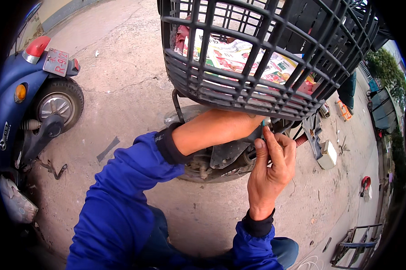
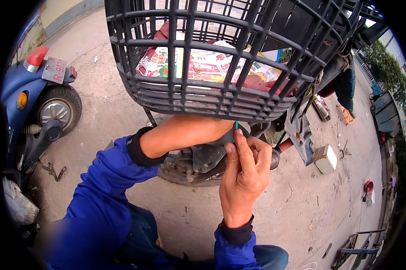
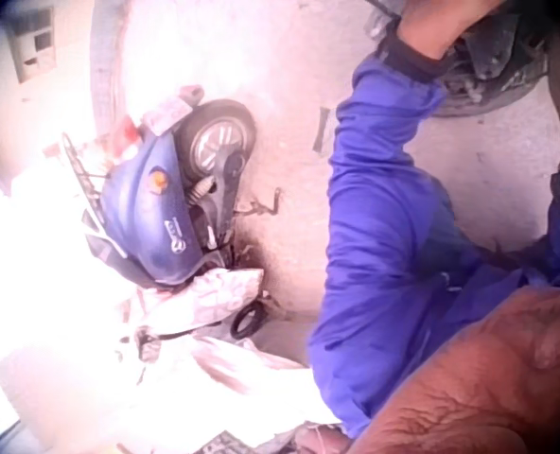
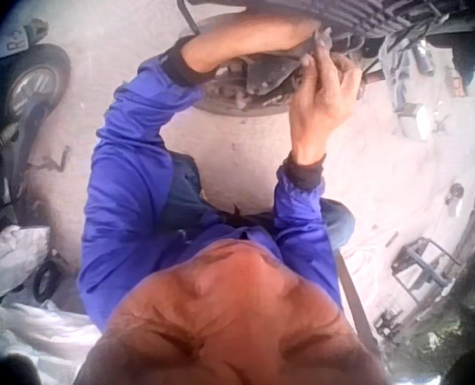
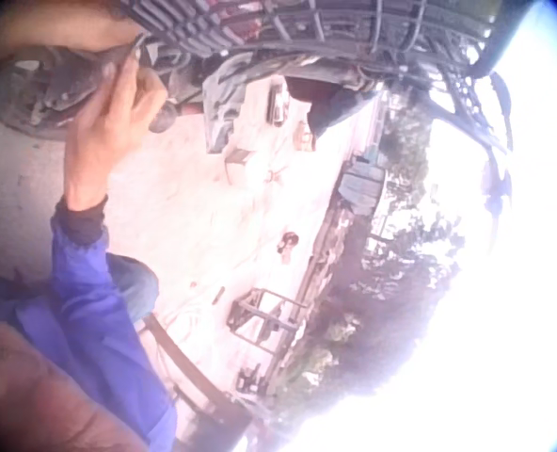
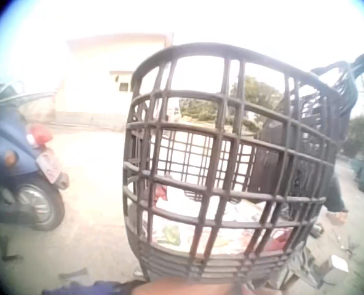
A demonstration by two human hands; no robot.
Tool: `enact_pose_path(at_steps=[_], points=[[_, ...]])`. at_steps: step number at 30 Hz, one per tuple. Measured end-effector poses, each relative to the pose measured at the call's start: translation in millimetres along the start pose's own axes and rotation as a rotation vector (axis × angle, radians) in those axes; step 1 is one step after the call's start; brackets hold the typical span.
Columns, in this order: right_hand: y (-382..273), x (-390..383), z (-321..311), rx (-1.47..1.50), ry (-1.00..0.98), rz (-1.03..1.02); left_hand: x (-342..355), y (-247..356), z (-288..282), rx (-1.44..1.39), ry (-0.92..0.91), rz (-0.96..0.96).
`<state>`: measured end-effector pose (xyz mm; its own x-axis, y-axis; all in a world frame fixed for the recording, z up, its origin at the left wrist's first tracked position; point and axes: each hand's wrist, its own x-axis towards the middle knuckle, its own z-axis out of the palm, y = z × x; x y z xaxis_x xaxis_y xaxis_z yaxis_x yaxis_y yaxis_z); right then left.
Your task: The person retrieves a screwdriver and a bolt from a tool cart and walks to a parked electric scooter. They use the screwdriver to tighten a bolt on the front fork of the scooter, securing the front basket assembly.
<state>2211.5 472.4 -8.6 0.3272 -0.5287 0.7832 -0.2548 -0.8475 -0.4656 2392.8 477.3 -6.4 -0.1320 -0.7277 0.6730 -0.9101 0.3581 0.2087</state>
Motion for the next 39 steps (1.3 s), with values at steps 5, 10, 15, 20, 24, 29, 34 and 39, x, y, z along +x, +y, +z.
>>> enact_pose_path(at_steps=[5,10,15,20,24,29,34,39], points=[[-6,-4,-2,-0.074,-0.074,0.098,-10,0,4,-0.060,0.170,0.069],[-6,-8,10,-0.156,-0.041,0.043,-16,4,-3,-0.370,0.310,0.062],[-5,-17,21,-0.178,0.030,0.040,-24,3,-14,-0.203,0.340,0.163],[-3,-33,41,-0.159,0.102,0.037,-35,0,-18,-0.071,0.296,0.198],[-7,-39,51,-0.172,0.148,0.069,-36,1,-24,-0.093,0.307,0.205],[-3,-50,61,-0.180,0.198,0.087,-29,0,-18,-0.170,0.287,0.185],[0,-50,68,-0.063,0.244,0.135,-21,-12,10,0.182,0.114,0.171],[6,-49,62,0.022,0.217,0.110,-4,-18,11,0.471,-0.069,0.220]])
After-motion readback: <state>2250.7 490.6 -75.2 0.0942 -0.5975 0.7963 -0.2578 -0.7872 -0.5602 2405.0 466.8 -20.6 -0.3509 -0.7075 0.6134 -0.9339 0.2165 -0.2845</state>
